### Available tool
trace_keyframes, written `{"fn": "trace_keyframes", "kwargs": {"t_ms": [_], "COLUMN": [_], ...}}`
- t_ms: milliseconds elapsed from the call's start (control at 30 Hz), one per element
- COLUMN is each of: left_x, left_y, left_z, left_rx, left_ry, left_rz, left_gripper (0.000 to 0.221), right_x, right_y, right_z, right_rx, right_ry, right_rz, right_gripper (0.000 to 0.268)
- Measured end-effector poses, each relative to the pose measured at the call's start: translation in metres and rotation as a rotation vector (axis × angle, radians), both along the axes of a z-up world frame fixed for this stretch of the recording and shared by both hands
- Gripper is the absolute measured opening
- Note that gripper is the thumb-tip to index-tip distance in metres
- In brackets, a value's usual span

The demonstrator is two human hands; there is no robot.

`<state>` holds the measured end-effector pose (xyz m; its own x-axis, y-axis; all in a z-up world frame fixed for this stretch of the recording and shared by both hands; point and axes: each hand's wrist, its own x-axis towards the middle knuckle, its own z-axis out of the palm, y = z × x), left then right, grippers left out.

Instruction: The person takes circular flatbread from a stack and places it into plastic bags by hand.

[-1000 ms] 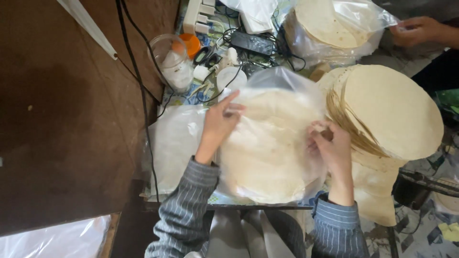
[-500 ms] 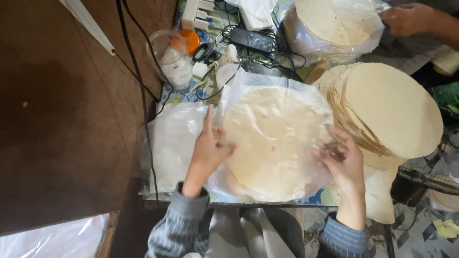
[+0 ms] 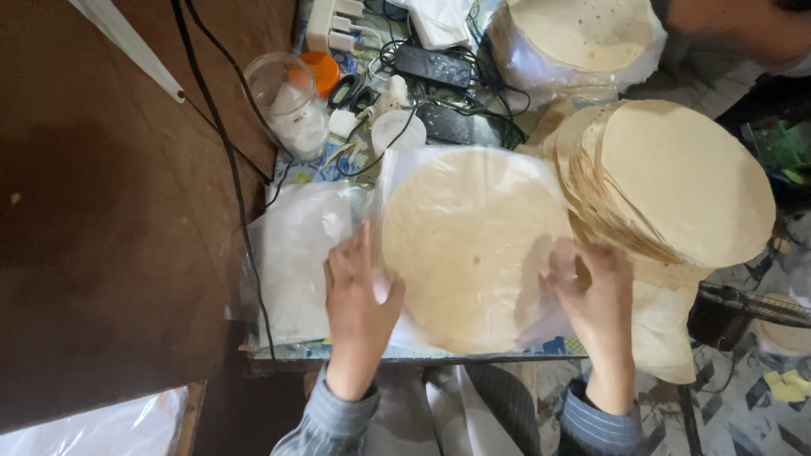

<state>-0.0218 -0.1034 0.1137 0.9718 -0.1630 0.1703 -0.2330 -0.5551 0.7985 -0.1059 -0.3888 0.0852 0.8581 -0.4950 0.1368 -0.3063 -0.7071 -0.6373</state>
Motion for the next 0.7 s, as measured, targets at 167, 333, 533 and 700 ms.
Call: {"fn": "trace_keyframes", "kwargs": {"t_ms": [167,333,533,700], "left_x": [0.012,0.03,0.031,0.032], "left_y": [-0.055,-0.072,-0.073,-0.073], "left_z": [-0.007,-0.044,-0.041,-0.041], "left_rx": [0.187,0.255,0.273,0.278], "left_ry": [-0.4,-0.447,-0.386,-0.369], "left_rz": [-0.144,-0.266,-0.278,-0.281], "left_gripper": [0.069,0.083,0.096,0.095], "right_x": [0.041,0.06,0.082,0.083], "right_y": [0.043,0.018,-0.086,-0.111], "right_z": [0.009,-0.012,-0.002,0.017], "right_rx": [-0.334,-0.552,-0.566,-0.541], "right_ry": [-0.191,-0.002,-0.12,-0.141], "right_rz": [0.194,0.164,0.007,0.064], "right_gripper": [0.048,0.047,0.051,0.039]}}
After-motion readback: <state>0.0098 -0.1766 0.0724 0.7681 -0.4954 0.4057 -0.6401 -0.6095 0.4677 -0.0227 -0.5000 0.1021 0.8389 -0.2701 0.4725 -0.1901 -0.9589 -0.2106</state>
